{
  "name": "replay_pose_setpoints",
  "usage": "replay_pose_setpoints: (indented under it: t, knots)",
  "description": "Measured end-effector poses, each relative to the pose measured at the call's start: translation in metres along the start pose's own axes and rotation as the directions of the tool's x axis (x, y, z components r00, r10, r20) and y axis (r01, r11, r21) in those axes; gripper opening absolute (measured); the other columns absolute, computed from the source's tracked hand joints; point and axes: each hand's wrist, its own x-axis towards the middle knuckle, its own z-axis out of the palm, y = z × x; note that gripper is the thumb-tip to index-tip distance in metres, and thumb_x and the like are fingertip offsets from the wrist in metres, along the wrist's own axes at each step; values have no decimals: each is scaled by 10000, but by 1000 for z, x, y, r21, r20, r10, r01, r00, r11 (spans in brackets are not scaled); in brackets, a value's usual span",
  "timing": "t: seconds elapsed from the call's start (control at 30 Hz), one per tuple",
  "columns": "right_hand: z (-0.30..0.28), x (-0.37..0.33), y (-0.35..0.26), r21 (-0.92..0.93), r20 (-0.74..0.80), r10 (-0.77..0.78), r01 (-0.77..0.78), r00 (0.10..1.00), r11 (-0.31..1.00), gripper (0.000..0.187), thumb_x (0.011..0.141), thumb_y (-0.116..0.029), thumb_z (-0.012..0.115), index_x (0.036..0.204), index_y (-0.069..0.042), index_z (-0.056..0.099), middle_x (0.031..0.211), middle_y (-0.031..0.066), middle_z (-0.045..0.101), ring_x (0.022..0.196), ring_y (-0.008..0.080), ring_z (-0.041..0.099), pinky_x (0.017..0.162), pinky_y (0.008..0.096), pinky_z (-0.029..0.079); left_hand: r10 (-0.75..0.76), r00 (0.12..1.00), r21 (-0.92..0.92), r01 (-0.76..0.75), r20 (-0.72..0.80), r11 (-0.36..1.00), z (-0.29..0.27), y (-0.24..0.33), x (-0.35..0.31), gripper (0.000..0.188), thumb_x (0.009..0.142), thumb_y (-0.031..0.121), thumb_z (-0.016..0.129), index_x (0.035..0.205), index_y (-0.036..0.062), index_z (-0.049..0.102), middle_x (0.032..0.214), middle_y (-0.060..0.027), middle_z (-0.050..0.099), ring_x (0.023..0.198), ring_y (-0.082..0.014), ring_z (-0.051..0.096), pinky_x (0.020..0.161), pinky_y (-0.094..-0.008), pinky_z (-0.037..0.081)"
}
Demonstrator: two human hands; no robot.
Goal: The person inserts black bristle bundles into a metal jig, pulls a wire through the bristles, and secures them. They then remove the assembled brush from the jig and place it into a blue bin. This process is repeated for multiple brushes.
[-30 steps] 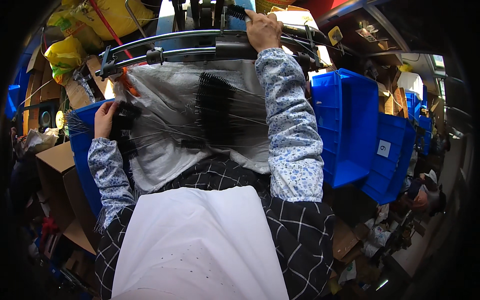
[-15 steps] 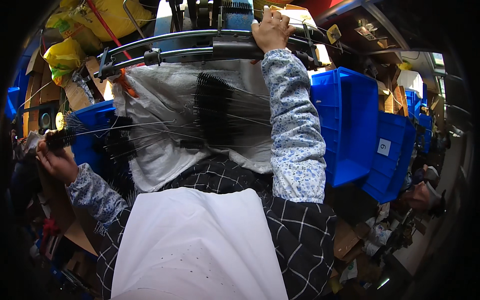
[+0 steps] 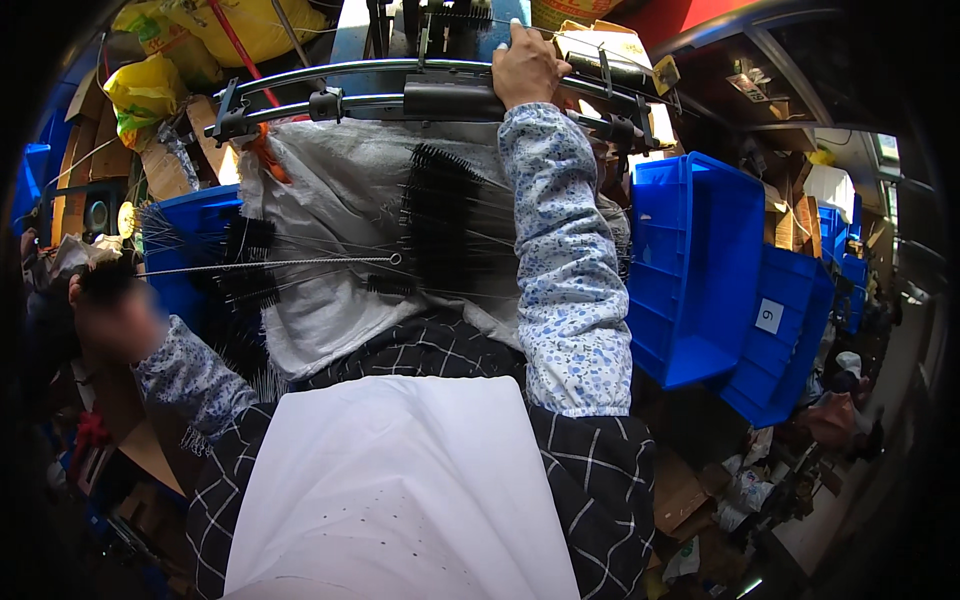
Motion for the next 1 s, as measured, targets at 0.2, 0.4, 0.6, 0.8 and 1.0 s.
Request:
replay_pose_setpoints:
  t: [0.2, 0.4, 0.6, 0.8, 1.0]
  knots:
    - [7, 0, -15, 3, -47, -20, 20, 999, 1000, 365, 741, -186, 541, 1089, -79, 533, 1033, 90, 544, 941, 252, 510, 800, 447, 326, -194, 979, -296, 202, 54, 934, 0, 0, -8, 247, 795, -64, 496, 1039, -94, 479, 1041, -134, 518, 912, -196, 543, 833, -305, 462]
    - [15, -1, -44, -25, -52, -16, 15, 998, 1000, 259, 746, -183, 549, 982, -78, 560, 984, 66, 558, 921, 239, 526, 782, 489, 328, -496, 852, -584, 490, 166, 648, 1, 5, -4, 242, 809, -34, 489, 1043, -93, 471, 1048, -135, 514, 913, -193, 543, 830, -303, 468]
    - [16, 2, -62, -51, -43, -11, 9, 999, 999, 221, 753, -173, 543, 955, -84, 560, 947, 53, 561, 901, 228, 530, 772, 462, 332, -567, 780, -711, 555, 265, 432, 5, 17, -5, 260, 852, 65, 452, 1079, -62, 454, 1052, -133, 518, 928, -207, 543, 832, -328, 471]
    - [8, -1, -39, -64, -26, -24, 23, 999, 998, 271, 748, -183, 549, 1001, -87, 562, 987, 62, 559, 925, 234, 520, 785, 464, 324, -620, 703, -846, 521, 348, 116, 12, 10, -15, 264, 846, 81, 453, 1081, -38, 468, 1051, -134, 526, 934, -224, 546, 818, -351, 477]
    - [-1, 8, 27, 8, 3, -74, 74, 997, 997, 390, 748, -223, 554, 1112, -88, 524, 1062, 118, 542, 997, 288, 497, 847, 437, 358, -612, 654, -875, 464, 446, -141, 16, -7, -26, 243, 834, 79, 475, 1042, -44, 499, 1028, -135, 534, 934, -236, 546, 814, -333, 475]
